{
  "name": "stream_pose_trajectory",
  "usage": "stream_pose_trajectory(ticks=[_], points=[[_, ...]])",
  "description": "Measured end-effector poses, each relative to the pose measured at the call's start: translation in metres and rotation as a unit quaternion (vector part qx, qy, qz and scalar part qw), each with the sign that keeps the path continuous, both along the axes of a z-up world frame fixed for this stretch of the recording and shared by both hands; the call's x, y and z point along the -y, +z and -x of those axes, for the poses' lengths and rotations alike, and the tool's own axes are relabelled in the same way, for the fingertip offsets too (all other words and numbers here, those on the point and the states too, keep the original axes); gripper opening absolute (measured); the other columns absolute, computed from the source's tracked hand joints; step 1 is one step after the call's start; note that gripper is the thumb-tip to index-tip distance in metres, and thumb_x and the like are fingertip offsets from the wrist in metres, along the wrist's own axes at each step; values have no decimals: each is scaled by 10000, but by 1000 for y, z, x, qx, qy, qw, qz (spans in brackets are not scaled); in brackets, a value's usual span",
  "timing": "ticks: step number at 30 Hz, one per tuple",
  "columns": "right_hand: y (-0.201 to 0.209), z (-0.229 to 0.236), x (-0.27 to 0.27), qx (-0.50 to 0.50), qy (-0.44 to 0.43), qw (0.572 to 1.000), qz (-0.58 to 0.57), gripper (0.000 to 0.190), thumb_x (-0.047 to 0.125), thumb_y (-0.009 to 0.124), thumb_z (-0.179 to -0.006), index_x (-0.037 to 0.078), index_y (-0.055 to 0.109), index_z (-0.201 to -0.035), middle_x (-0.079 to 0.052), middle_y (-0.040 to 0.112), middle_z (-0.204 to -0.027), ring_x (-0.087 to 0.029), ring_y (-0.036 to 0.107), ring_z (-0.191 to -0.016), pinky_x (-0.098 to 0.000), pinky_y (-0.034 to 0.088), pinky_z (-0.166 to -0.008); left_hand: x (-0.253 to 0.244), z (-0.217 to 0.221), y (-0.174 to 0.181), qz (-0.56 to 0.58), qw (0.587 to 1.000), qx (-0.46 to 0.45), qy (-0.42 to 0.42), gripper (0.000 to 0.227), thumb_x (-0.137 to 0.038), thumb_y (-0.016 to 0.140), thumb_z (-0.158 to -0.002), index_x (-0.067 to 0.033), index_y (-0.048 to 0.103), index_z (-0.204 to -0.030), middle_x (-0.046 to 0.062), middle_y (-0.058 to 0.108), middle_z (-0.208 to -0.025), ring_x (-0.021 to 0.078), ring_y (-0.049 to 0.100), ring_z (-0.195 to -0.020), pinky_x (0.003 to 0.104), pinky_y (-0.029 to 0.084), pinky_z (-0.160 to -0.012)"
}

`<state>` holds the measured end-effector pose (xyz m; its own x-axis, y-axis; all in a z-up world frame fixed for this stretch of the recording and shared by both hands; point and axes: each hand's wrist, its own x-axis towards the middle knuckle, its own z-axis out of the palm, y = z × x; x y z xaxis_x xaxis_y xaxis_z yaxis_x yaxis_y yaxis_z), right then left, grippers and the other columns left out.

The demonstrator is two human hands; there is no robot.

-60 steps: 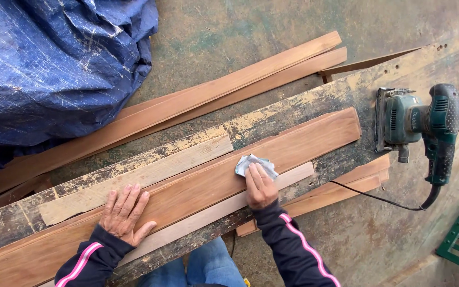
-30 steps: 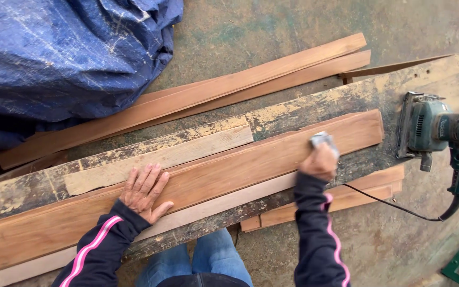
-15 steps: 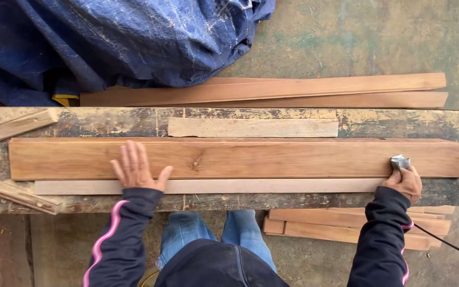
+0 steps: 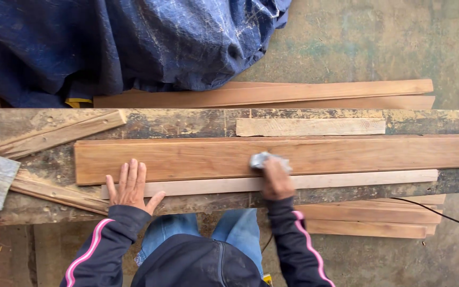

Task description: The recorder is sanding wooden planks using both manual sandpaper and an electric sander.

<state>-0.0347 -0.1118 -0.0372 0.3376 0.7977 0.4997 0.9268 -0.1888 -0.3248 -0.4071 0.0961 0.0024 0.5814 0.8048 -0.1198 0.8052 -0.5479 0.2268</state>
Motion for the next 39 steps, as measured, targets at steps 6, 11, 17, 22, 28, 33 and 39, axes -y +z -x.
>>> stream_pose_trajectory(ticks=[6, 11, 17, 22, 28, 33, 39], points=[[-52, -119, 74, 14, -233, 972, 9, 102, 39, 694, -1011, 74, 728, -1101, -161, 743, -1183, -336, 718, -1081, -443, 574, -1002, -1, 4, -3, 30, 996, 72, -46, 1156, -691, 635, -731, -39, 221, -1591, 170, 144, -1687, 374, 109, -1563, 657, 92, -1220], [0, 79, -62, -34, -23, 999, -2, 327, -13, 605, -894, 19, 710, -1202, -214, 680, -1313, -356, 647, -1283, -460, 508, -1117, 9, -2, -9, 27, 998, 56, -28, 1211, -706, 635, -702, -30, 178, -1598, 178, 107, -1694, 387, 78, -1571, 652, 90, -1229], [-2, -53, 6, 6, 8, 999, 43, 336, -34, 567, -928, -1, 695, -1237, -188, 685, -1311, -360, 656, -1228, -445, 513, -1066, 6, -1, -12, 42, 997, 48, -36, 1245, -731, 612, -692, -17, 147, -1599, 191, 64, -1697, 397, 41, -1572, 647, 71, -1230], [11, -139, 42, -90, -193, 977, 30, 147, 34, 585, -1061, 64, 703, -1144, -154, 736, -1202, -335, 710, -1116, -410, 567, -992, 6, -8, -6, 42, 998, 50, -16, 1270, -738, 618, -678, -7, 131, -1595, 200, 40, -1693, 396, 14, -1568, 641, 38, -1225], [17, 71, -59, -28, -13, 998, 60, 332, -9, 600, -893, 75, 714, -1193, -157, 685, -1340, -354, 644, -1287, -426, 513, -1105, 7, -11, 13, 29, 999, 28, 6, 1312, -731, 716, -681, 5, 125, -1592, 237, 75, -1677, 417, 24, -1556, 624, 28, -1225], [23, 47, -37, -30, 154, 984, 85, 420, -42, 599, -854, 76, 697, -1244, -122, 671, -1364, -302, 608, -1306, -434, 495, -1100, -1, -1, 7, 68, 997, 47, -12, 1236, -665, 741, -759, 1, 134, -1606, 232, 82, -1694, 405, 32, -1574, 593, 38, -1245], [-48, -103, 49, -42, -77, 994, 58, 159, -43, 504, -1120, 61, 624, -1118, -132, 677, -1161, -302, 657, -1022, -378, 525, -959, -4, 42, -32, 90, 984, 155, 11, 1062, -526, 760, -823, -30, 265, -1621, 229, 113, -1722, 402, 85, -1596, 560, 85, -1260]])
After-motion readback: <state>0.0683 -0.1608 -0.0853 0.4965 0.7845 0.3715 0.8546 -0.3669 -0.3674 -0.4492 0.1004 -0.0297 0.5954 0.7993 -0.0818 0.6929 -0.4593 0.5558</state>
